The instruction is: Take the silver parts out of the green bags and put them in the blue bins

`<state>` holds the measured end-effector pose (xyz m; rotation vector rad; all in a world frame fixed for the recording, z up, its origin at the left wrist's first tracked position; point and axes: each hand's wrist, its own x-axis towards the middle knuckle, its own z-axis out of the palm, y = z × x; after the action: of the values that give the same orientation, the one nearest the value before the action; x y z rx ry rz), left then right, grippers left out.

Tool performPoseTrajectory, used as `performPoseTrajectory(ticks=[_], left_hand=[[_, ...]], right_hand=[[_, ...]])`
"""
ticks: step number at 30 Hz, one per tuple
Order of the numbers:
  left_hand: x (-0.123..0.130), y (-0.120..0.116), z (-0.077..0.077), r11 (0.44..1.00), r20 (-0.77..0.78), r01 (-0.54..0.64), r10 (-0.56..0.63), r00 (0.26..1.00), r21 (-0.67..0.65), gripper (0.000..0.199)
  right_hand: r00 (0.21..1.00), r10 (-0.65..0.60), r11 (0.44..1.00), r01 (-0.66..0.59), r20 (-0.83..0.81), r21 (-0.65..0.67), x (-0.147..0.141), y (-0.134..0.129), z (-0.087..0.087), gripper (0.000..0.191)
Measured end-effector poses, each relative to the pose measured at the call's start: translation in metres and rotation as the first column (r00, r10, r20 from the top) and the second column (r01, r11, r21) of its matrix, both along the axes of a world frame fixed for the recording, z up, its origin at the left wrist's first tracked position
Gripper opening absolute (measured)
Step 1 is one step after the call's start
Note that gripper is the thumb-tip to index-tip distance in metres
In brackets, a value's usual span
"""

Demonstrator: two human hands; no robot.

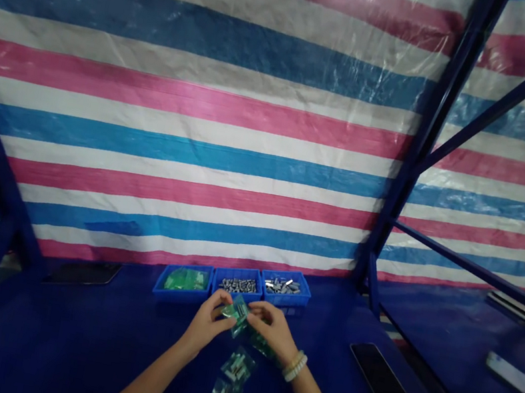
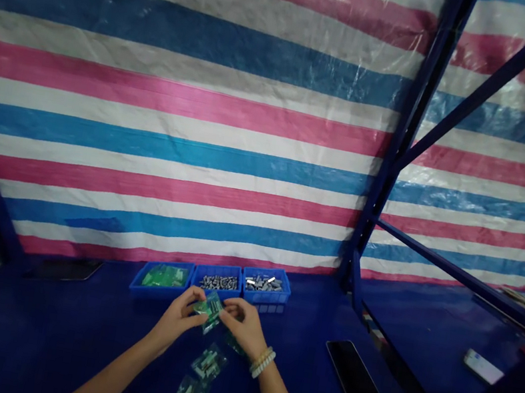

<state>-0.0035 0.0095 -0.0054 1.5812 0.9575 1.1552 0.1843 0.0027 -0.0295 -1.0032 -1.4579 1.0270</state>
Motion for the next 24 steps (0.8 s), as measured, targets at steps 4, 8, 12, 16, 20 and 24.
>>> performPoseTrajectory(ticks=[4, 8, 12, 16, 20, 24], left_hand=[[0.007, -0.005, -0.005, 0.999, 0.059, -0.039, 0.038, 0.998, 0.015, 0.033], [0.006, -0.003, -0.007, 0.998, 0.069, -0.060, 0.058, 0.996, 0.019, 0.031], [0.000, -0.004, 0.006, 0.974, -0.061, -0.006, 0.020, 0.998, 0.226, 0.015], [-0.004, -0.010, 0.019, 0.795, -0.243, 0.075, 0.092, 0.966, 0.602, 0.016], [-0.006, -0.014, 0.016, 0.587, -0.316, 0.129, 0.228, 0.921, 0.799, 0.027], [-0.009, -0.014, 0.010, 0.495, -0.296, 0.120, 0.295, 0.909, 0.861, 0.029]], right_hand=[[0.979, 0.123, 0.983, -0.142, -0.160, -0.114, -0.010, -0.002, -0.005, 0.033], [0.989, 0.118, 0.992, -0.120, -0.087, -0.022, -0.010, -0.005, -0.002, 0.024], [0.997, -0.043, 0.978, 0.028, 0.069, 0.208, -0.006, -0.010, 0.009, 0.012], [0.966, -0.213, 0.827, 0.099, 0.144, 0.553, 0.000, -0.015, 0.017, 0.020], [0.932, -0.303, 0.694, 0.073, 0.199, 0.716, 0.003, -0.019, 0.018, 0.029], [0.923, -0.327, 0.670, 0.075, 0.204, 0.739, 0.003, -0.022, 0.018, 0.031]])
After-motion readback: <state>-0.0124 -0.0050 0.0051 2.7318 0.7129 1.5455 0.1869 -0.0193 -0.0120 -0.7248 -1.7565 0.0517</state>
